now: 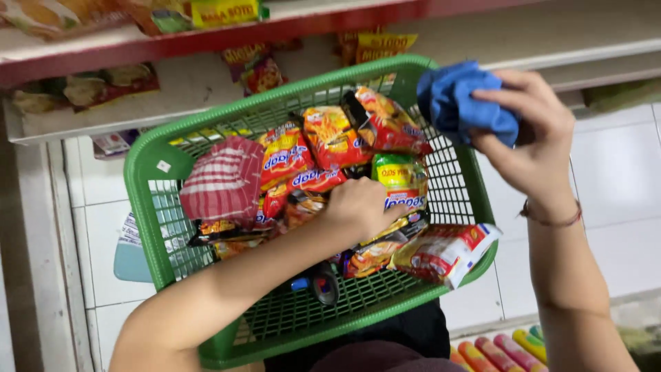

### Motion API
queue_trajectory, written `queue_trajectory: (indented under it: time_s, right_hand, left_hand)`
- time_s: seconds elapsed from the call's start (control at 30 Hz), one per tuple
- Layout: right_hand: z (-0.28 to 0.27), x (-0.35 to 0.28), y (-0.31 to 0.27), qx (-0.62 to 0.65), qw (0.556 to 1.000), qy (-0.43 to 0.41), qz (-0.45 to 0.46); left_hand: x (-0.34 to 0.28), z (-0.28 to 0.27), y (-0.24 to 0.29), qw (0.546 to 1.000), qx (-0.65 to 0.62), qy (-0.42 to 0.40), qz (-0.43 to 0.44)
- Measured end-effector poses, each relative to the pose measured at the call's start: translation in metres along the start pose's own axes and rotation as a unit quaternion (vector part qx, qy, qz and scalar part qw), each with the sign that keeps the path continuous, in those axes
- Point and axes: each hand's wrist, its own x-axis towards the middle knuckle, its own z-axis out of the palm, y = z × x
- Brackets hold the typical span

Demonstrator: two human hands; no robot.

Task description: Stock instant noodle packets onto grocery store shelves from a hand basket, scanning some items.

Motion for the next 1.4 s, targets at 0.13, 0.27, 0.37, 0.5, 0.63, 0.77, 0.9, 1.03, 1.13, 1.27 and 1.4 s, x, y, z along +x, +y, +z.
queue_trajectory:
  time_s: [0.13, 0.27, 0.37, 0.5, 0.63, 0.77, 0.9, 1.03, 1.13, 1.27, 1.4]
  right_hand:
    - [-0.003, -0.015, 0.015, 0.042, 0.999, -0.012, -0.005]
    - [-0.001, -0.012, 0.022, 0.072, 0.996, -0.033, 0.035]
    - [-0.007, -0.015, 0.041, 0.048, 0.995, -0.054, 0.072]
    - [-0.004, -0.020, 0.046, -0.065, 0.991, -0.114, 0.041]
    - [0.013, -0.004, 0.034, -0.028, 0.985, -0.171, -0.021]
    - [0.011, 0.023, 0.023, 0.045, 0.943, -0.326, -0.051]
    - [0.025, 0.032, -0.008, 0.006, 0.940, -0.325, -0.098]
    - [0.036, 0.031, -0.023, 0.030, 0.944, -0.306, -0.122]
    - [0.043, 0.026, -0.026, -0.150, 0.938, -0.212, -0.231]
    - [0.048, 0.015, -0.009, 0.143, 0.955, -0.255, 0.052]
    - [0.040, 0.019, -0.002, 0.315, 0.901, -0.195, 0.228]
  left_hand:
    - [0.014, 0.014, -0.010, 0.998, -0.033, 0.054, -0.015]
    - [0.007, 0.011, 0.001, 0.994, -0.074, 0.072, -0.023]
    - [-0.008, -0.006, 0.010, 0.988, -0.078, 0.136, 0.009]
    - [-0.047, -0.051, 0.001, 0.916, -0.116, 0.327, 0.200]
    - [-0.062, -0.090, -0.009, 0.879, -0.194, 0.342, 0.269]
    - [-0.071, -0.112, -0.016, 0.884, -0.225, 0.303, 0.276]
    - [-0.070, -0.121, -0.015, 0.884, -0.212, 0.288, 0.300]
    - [-0.069, -0.124, -0.014, 0.881, -0.177, 0.305, 0.316]
    - [-0.070, -0.123, -0.015, 0.883, -0.153, 0.306, 0.322]
    - [-0.089, -0.134, -0.013, 0.884, -0.120, 0.310, 0.329]
    - [-0.106, -0.147, -0.024, 0.907, -0.259, 0.222, 0.246]
